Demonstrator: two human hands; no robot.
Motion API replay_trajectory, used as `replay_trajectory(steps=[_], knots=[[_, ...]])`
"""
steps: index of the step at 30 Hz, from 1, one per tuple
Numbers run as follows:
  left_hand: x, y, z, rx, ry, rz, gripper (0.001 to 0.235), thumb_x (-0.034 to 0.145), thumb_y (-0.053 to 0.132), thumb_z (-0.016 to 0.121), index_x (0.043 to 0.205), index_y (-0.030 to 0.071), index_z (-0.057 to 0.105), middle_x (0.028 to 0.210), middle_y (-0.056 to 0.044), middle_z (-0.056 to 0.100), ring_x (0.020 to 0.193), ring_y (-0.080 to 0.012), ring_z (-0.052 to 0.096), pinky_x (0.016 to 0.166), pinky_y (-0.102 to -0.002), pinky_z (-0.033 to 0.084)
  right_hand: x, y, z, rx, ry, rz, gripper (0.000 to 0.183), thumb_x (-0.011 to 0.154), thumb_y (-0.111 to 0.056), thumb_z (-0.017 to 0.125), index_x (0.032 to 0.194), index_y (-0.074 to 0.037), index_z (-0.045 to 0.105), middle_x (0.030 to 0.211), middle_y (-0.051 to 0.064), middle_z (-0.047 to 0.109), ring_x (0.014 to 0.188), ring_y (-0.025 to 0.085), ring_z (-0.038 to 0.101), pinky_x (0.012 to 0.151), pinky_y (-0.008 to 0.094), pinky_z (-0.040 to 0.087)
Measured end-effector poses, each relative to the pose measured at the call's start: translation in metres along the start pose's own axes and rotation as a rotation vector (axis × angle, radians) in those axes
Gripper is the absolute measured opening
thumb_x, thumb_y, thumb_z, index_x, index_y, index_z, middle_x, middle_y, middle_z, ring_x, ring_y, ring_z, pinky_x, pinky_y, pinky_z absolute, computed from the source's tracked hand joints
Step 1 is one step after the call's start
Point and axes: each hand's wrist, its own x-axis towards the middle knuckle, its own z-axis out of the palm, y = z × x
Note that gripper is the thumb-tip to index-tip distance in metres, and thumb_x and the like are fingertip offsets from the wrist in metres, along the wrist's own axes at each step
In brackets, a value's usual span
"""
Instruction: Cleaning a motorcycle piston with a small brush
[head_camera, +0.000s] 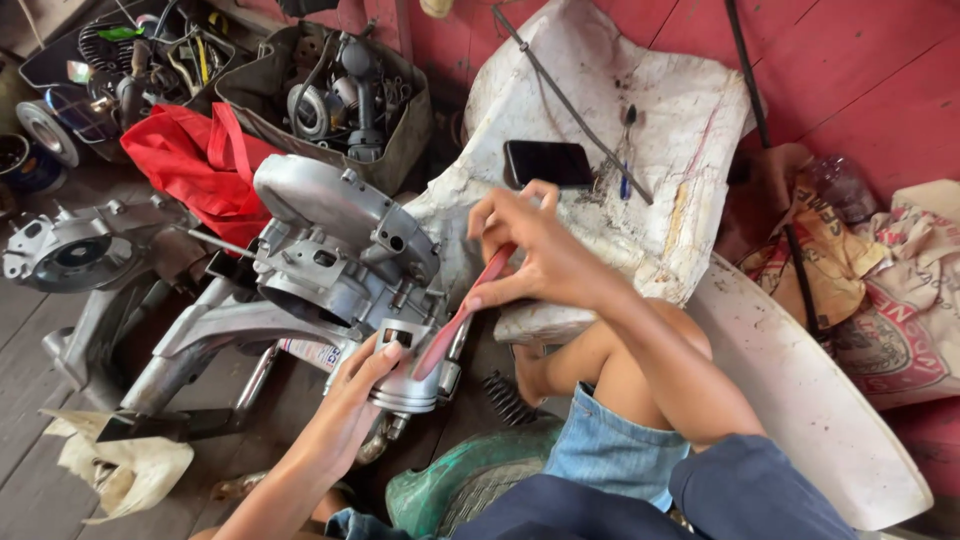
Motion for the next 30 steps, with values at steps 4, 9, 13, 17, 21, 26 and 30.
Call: replay_trajectory(steps=[4, 9, 13, 17, 21, 26, 30], knots=[[0.005, -0.002, 0.001, -0.038, 0.006, 0.018, 0.033, 0.093, 0.020, 0.065, 0.119, 0.000, 0.072, 0.104, -0.009, 0.075, 0.091, -0.0154, 0.067, 0.081, -0.029, 0.049, -0.004, -0.008, 0.031, -0.041, -0.127, -0.005, 0.060, 0.070, -0.061, 0.079, 0.108, -0.025, 0.048, 0.081, -0.010, 0.063, 0.079, 0.003, 0.060, 0.113, 0.040, 0.006], [0.002, -0.009, -0.008, 0.011, -0.057, 0.016, 0.018, 0.100, 0.026, 0.063, 0.094, 0.009, 0.062, 0.082, 0.000, 0.059, 0.074, -0.0088, 0.052, 0.066, -0.026, 0.037, -0.001, -0.003, 0.005, -0.019, -0.007, 0.047, 0.059, 0.073, -0.060, 0.077, 0.103, -0.021, 0.044, 0.075, -0.012, 0.058, 0.076, 0.004, 0.050, 0.104, 0.032, 0.013], [-0.004, 0.016, 0.015, -0.006, 0.084, -0.117, 0.047, 0.088, 0.020, 0.062, 0.129, -0.002, 0.070, 0.119, -0.016, 0.076, 0.107, -0.0247, 0.068, 0.092, -0.037, 0.049, -0.005, -0.009, 0.024, 0.031, -0.098, 0.107, 0.058, 0.071, -0.053, 0.084, 0.108, -0.024, 0.050, 0.081, -0.009, 0.061, 0.081, 0.006, 0.058, 0.101, 0.030, 0.013], [-0.002, 0.004, 0.006, 0.022, 0.082, -0.074, 0.044, 0.091, 0.020, 0.062, 0.130, 0.001, 0.070, 0.116, -0.011, 0.074, 0.104, -0.0177, 0.065, 0.091, -0.032, 0.048, 0.000, -0.005, 0.021, -0.013, -0.098, 0.034, 0.061, 0.071, -0.060, 0.078, 0.109, -0.022, 0.049, 0.089, -0.009, 0.059, 0.092, 0.006, 0.059, 0.109, 0.034, 0.010], [0.000, 0.008, 0.017, -0.163, 0.357, -0.195, 0.033, 0.093, 0.021, 0.061, 0.122, 0.004, 0.064, 0.128, 0.003, 0.057, 0.123, -0.0106, 0.058, 0.106, -0.044, 0.051, 0.001, -0.014, 0.023, -0.040, -0.026, 0.090, 0.060, 0.067, -0.057, 0.084, 0.108, -0.025, 0.055, 0.092, -0.007, 0.058, 0.088, 0.010, 0.066, 0.113, 0.039, 0.009], [-0.004, 0.017, 0.031, -0.145, 0.271, -0.232, 0.043, 0.097, 0.028, 0.052, 0.134, 0.009, 0.063, 0.131, -0.007, 0.069, 0.117, -0.0197, 0.063, 0.100, -0.039, 0.046, 0.001, -0.017, 0.027, -0.108, -0.071, -0.102, 0.053, 0.075, -0.061, 0.076, 0.107, -0.024, 0.055, 0.087, -0.007, 0.052, 0.087, 0.010, 0.050, 0.103, 0.036, 0.015], [-0.009, 0.017, 0.026, -0.281, 0.181, -0.186, 0.058, 0.090, 0.038, 0.051, 0.139, 0.009, 0.057, 0.139, -0.012, 0.066, 0.123, -0.0229, 0.062, 0.103, -0.043, 0.047, 0.011, -0.027, 0.013, -0.108, 0.026, 0.046, 0.051, 0.077, -0.051, 0.082, 0.097, -0.019, 0.048, 0.077, -0.008, 0.066, 0.082, 0.006, 0.051, 0.102, 0.030, 0.017]])
